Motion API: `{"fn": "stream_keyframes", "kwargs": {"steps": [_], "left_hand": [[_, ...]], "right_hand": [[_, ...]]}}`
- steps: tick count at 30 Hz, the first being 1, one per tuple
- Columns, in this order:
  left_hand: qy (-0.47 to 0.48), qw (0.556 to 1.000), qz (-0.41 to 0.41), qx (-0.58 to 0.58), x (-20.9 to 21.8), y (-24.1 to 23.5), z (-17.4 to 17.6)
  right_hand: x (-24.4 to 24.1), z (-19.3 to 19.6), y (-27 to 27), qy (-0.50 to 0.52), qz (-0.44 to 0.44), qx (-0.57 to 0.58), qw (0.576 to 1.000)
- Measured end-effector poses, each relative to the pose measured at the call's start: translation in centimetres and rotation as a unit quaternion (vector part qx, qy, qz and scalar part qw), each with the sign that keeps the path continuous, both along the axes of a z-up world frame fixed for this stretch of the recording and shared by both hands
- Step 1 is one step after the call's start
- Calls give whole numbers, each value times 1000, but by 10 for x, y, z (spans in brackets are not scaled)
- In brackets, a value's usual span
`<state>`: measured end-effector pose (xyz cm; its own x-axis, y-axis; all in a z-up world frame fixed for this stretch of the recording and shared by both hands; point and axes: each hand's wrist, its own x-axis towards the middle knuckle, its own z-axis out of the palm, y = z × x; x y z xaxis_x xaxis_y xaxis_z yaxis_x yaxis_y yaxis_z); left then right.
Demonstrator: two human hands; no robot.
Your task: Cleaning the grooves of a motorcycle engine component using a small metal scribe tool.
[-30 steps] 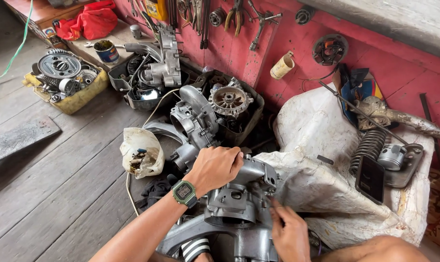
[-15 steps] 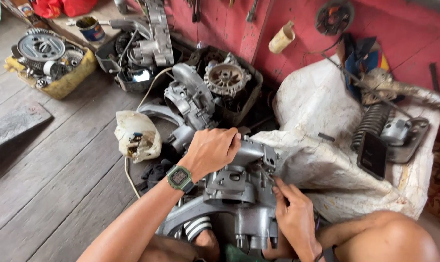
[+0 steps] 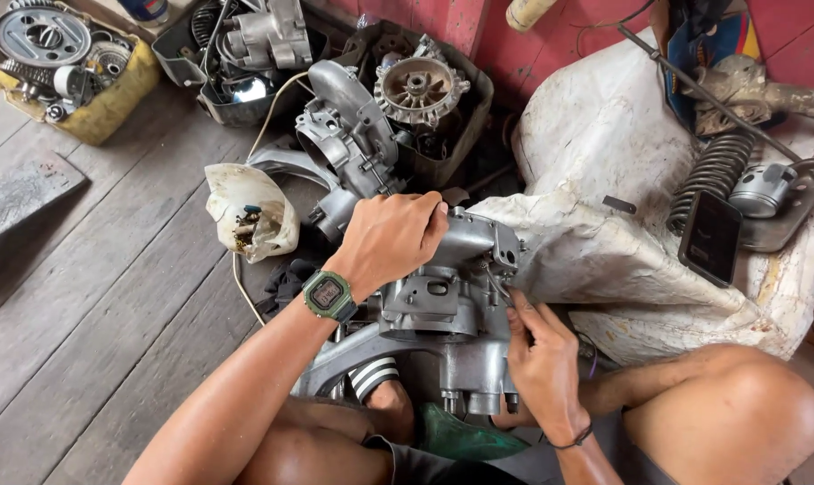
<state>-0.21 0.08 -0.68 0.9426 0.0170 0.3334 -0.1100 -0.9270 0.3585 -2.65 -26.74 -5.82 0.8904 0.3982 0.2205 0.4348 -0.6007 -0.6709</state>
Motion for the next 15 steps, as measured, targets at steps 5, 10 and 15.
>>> {"fn": "stream_keyframes", "kwargs": {"steps": [5, 10, 15], "left_hand": [[11, 1000, 4, -1, 0, 0, 2], [-3, 1000, -11, 5, 1, 1, 5], [50, 999, 9, -3, 0, -1, 5]], "right_hand": [[-4, 5, 3, 85, 5, -28, 996], [-3, 8, 3, 88, 36, -51, 994], [-6, 24, 8, 183, -27, -73, 980]]}}
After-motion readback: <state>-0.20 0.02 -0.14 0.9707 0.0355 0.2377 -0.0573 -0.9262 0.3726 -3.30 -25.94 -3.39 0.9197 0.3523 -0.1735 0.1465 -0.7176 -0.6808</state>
